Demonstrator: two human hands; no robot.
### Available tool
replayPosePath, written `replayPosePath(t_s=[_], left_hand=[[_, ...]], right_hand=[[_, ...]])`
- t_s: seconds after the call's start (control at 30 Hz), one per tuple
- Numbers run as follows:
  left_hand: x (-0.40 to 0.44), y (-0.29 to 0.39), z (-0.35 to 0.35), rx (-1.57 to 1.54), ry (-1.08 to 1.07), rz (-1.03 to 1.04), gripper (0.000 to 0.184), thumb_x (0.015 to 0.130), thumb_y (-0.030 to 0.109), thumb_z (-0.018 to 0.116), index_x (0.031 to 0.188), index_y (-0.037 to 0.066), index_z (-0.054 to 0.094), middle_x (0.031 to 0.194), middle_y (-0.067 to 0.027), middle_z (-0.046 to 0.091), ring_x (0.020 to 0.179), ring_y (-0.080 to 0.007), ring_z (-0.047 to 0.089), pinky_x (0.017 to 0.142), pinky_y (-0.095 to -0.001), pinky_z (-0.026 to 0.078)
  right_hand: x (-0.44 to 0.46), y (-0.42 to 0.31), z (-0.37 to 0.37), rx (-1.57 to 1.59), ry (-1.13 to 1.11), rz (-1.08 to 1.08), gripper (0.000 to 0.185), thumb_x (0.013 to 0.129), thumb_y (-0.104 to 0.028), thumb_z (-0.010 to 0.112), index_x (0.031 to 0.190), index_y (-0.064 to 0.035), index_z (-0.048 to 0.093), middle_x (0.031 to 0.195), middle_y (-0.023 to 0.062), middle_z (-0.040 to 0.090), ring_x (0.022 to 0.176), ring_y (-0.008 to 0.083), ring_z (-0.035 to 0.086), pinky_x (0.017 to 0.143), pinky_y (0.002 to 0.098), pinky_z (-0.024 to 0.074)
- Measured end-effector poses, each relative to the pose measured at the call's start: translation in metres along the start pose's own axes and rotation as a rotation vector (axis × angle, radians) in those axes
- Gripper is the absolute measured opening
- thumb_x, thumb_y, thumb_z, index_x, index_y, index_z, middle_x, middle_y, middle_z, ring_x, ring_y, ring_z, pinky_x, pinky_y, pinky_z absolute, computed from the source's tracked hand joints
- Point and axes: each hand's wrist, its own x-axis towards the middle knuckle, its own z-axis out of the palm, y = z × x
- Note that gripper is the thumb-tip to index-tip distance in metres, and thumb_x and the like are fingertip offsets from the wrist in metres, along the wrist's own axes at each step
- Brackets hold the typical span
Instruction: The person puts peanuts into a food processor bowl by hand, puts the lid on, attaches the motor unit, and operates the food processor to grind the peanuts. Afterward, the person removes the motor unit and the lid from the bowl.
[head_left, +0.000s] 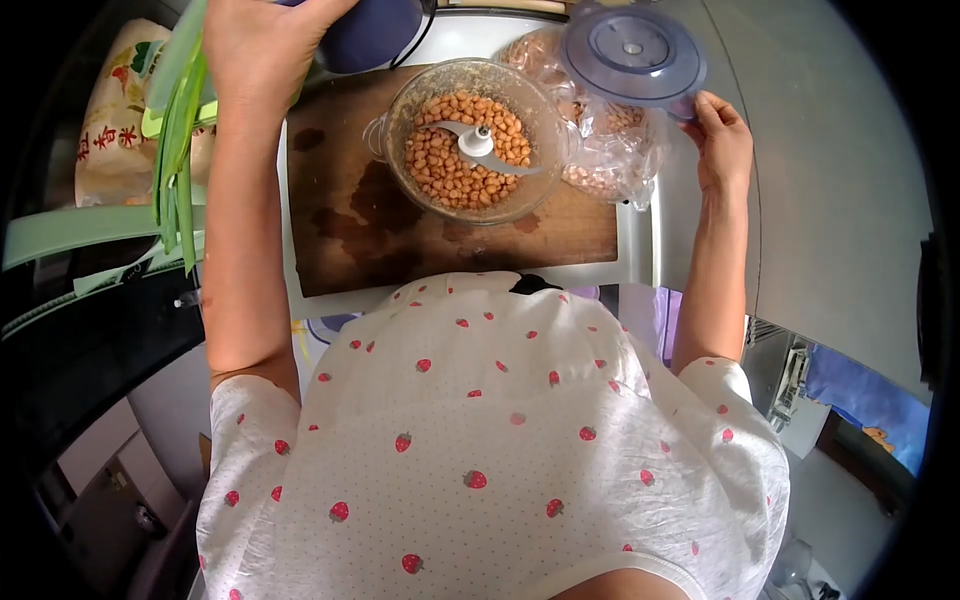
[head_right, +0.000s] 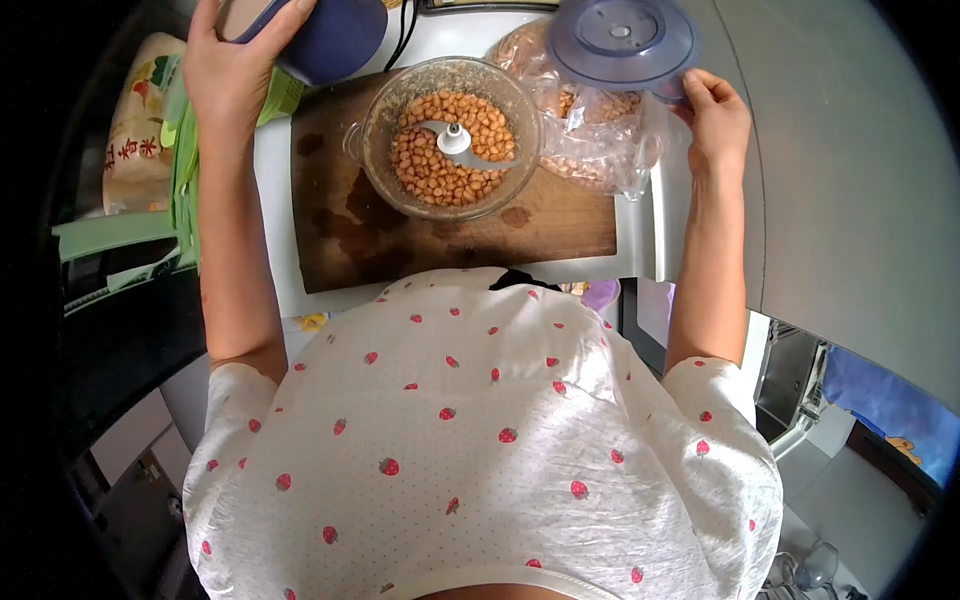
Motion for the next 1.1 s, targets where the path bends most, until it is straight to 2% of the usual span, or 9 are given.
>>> replayPosePath(t_s=[0.07, 0.1, 0.13, 0.2, 0.33, 0.47, 0.57, 0.97, 1.1], left_hand=[[-0.001, -0.002, -0.001, 0.061, -0.011, -0.024, 0.074, 0.062, 0.009, 0.076, 0.129, 0.000, 0.045, 0.117, -0.0144, 0.055, 0.104, -0.0194, 0.056, 0.091, -0.0303, 0.045], [-0.001, -0.007, -0.001, 0.063, -0.007, -0.031, 0.074, 0.062, 0.009, 0.076, 0.129, 0.000, 0.045, 0.117, -0.0144, 0.055, 0.104, -0.0194, 0.056, 0.091, -0.0303, 0.045], [-0.001, -0.017, 0.000, 0.023, 0.002, 0.027, 0.074, 0.062, 0.009, 0.076, 0.129, 0.000, 0.045, 0.117, -0.0142, 0.055, 0.104, -0.0193, 0.056, 0.091, -0.0301, 0.045], [-0.003, -0.020, -0.001, -0.017, 0.015, 0.079, 0.075, 0.062, 0.009, 0.077, 0.129, 0.001, 0.045, 0.117, -0.0141, 0.055, 0.104, -0.0193, 0.055, 0.091, -0.0298, 0.045], [-0.005, -0.005, 0.001, 0.090, -0.002, 0.006, 0.074, 0.061, 0.011, 0.077, 0.128, 0.002, 0.047, 0.118, -0.0131, 0.056, 0.106, -0.0196, 0.055, 0.094, -0.0302, 0.043], [-0.007, -0.023, -0.002, 0.122, 0.012, 0.154, 0.074, 0.060, 0.013, 0.077, 0.127, 0.002, 0.049, 0.118, -0.0130, 0.057, 0.108, -0.0204, 0.055, 0.095, -0.0314, 0.041], [-0.007, -0.012, -0.006, 0.195, -0.012, 0.092, 0.074, 0.059, 0.014, 0.077, 0.127, 0.002, 0.049, 0.118, -0.0139, 0.057, 0.108, -0.0211, 0.055, 0.095, -0.0321, 0.042], [-0.008, -0.014, -0.007, 0.202, -0.005, 0.067, 0.074, 0.059, 0.016, 0.078, 0.126, 0.001, 0.050, 0.119, -0.0153, 0.057, 0.108, -0.0222, 0.055, 0.095, -0.0331, 0.042], [-0.008, -0.017, -0.008, 0.193, -0.004, 0.055, 0.074, 0.059, 0.016, 0.078, 0.126, 0.001, 0.050, 0.117, -0.0154, 0.057, 0.107, -0.0224, 0.055, 0.095, -0.0332, 0.042]], right_hand=[[0.000, 0.008, 0.005, -0.914, 0.201, -0.499, 0.020, 0.083, -0.012, 0.065, 0.100, -0.0013, 0.064, 0.092, 0.0115, 0.065, 0.083, 0.0222, 0.064, 0.076, 0.0325, 0.0503], [-0.017, -0.001, 0.018, -1.099, 0.324, -0.912, 0.022, 0.079, -0.011, 0.067, 0.100, -0.0037, 0.065, 0.096, 0.0128, 0.064, 0.089, 0.0264, 0.062, 0.079, 0.0338, 0.0489], [-0.030, -0.009, 0.032, -1.101, 0.315, -0.915, 0.022, 0.079, -0.011, 0.067, 0.100, -0.0037, 0.065, 0.096, 0.0128, 0.064, 0.089, 0.0264, 0.062, 0.079, 0.0338, 0.0489], [-0.055, -0.017, 0.058, -0.729, -0.065, -0.689, 0.023, 0.076, -0.010, 0.070, 0.097, -0.0035, 0.066, 0.093, 0.0130, 0.064, 0.091, 0.0280, 0.061, 0.082, 0.0363, 0.0480], [-0.093, -0.001, 0.106, -0.790, -0.590, -0.813, 0.030, 0.071, -0.012, 0.074, 0.100, -0.0044, 0.066, 0.089, 0.0102, 0.063, 0.087, 0.0277, 0.059, 0.078, 0.0338, 0.0473], [-0.097, 0.013, 0.128, -0.881, -0.644, -0.809, 0.031, 0.070, -0.014, 0.075, 0.098, -0.0044, 0.066, 0.087, 0.0113, 0.062, 0.084, 0.0280, 0.059, 0.077, 0.0356, 0.0464], [-0.095, 0.020, 0.136, -0.878, -0.635, -0.842, 0.030, 0.064, -0.017, 0.077, 0.089, -0.0037, 0.067, 0.079, 0.0123, 0.060, 0.083, 0.0310, 0.057, 0.077, 0.0396, 0.0438], [-0.092, 0.012, 0.142, -1.011, -0.792, -0.865, 0.019, 0.070, -0.012, 0.072, 0.086, -0.0040, 0.065, 0.078, 0.0111, 0.061, 0.077, 0.0309, 0.058, 0.074, 0.0392, 0.0428], [-0.101, 0.013, 0.147, -1.086, -0.721, -1.014, 0.011, 0.071, -0.013, 0.068, 0.078, -0.0054, 0.063, 0.076, 0.0100, 0.061, 0.080, 0.0281, 0.059, 0.077, 0.0392, 0.0412]])
